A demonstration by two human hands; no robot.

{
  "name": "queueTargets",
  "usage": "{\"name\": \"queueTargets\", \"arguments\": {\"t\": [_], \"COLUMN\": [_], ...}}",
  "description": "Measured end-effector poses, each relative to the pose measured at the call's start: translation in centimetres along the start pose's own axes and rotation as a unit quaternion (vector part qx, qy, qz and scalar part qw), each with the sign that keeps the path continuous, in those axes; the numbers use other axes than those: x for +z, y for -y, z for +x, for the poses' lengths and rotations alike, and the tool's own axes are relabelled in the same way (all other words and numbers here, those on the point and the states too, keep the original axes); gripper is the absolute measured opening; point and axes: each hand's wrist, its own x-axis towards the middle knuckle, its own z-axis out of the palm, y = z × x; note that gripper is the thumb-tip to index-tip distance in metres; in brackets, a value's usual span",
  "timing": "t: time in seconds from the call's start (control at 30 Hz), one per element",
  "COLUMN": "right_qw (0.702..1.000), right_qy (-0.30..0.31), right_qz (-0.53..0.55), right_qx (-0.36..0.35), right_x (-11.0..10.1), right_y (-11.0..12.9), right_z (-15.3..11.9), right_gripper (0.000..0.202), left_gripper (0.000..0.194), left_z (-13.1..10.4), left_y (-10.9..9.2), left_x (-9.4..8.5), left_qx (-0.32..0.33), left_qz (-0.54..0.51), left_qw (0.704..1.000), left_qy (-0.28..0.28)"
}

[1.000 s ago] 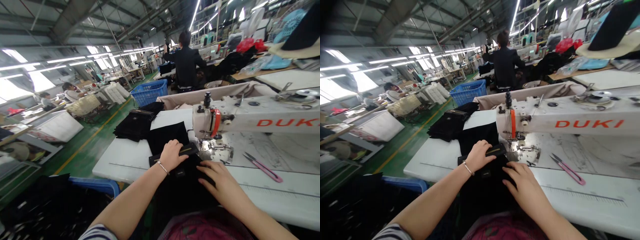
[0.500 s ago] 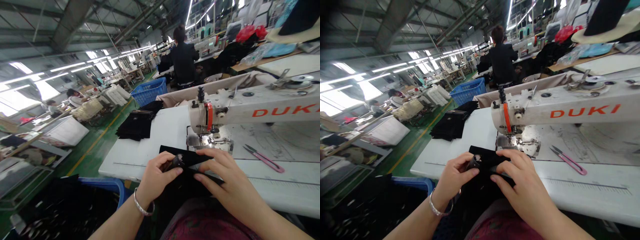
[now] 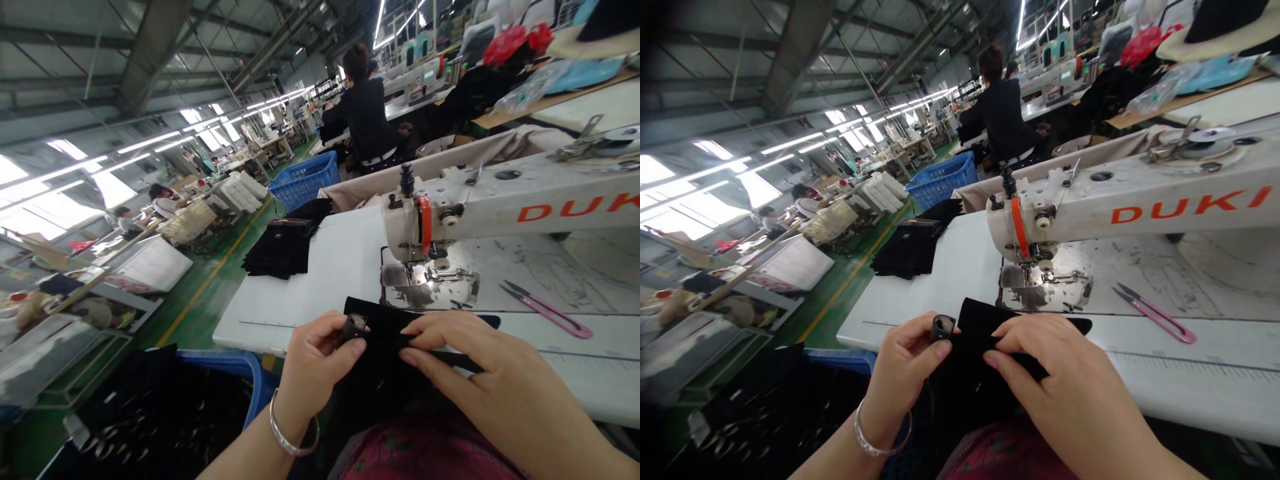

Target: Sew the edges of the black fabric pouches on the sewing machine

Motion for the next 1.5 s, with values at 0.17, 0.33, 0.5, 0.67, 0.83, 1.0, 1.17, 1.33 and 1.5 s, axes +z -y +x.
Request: {"name": "queueTargets", "arguments": {"t": [0.17,0.33,0.5,0.67,0.83,1.0,1.17,1.33,1.5], "right_qw": [1.000,0.997,0.979,0.945,0.951,0.944,0.937,0.937,0.942], "right_qy": [0.011,0.048,0.157,0.241,0.235,0.191,0.189,0.180,0.171], "right_qz": [0.012,0.019,0.109,0.217,-0.106,-0.203,-0.223,-0.207,-0.187], "right_qx": [0.025,0.061,0.067,-0.050,-0.174,-0.175,-0.191,-0.216,-0.220], "right_x": [-0.3,0.0,-1.2,-0.3,5.0,6.0,3.5,2.9,3.1], "right_y": [0.1,0.0,2.1,1.9,-4.9,-10.7,-13.6,-14.7,-14.4], "right_z": [-0.1,0.0,1.0,1.0,0.8,4.5,6.1,3.9,3.5], "right_gripper": [0.008,0.008,0.008,0.036,0.036,0.023,0.030,0.029,0.027], "left_gripper": [0.008,0.009,0.020,0.025,0.021,0.021,0.017,0.017,0.027], "left_z": [0.0,-0.2,1.2,6.3,13.3,19.5,20.5,16.3,13.9], "left_y": [0.0,0.2,-3.6,-5.4,2.8,8.2,9.0,9.8,9.8], "left_x": [0.2,0.4,-1.8,-4.3,-1.1,4.0,7.5,7.7,7.0], "left_qx": [0.004,-0.004,-0.059,-0.079,-0.044,0.034,0.112,0.177,0.270], "left_qz": [0.033,0.052,0.078,0.244,0.359,0.418,0.431,0.413,0.403], "left_qw": [0.999,0.998,0.991,0.915,0.878,0.890,0.889,0.886,0.861], "left_qy": [-0.013,-0.021,0.086,0.310,0.314,0.181,0.105,0.113,0.151]}}
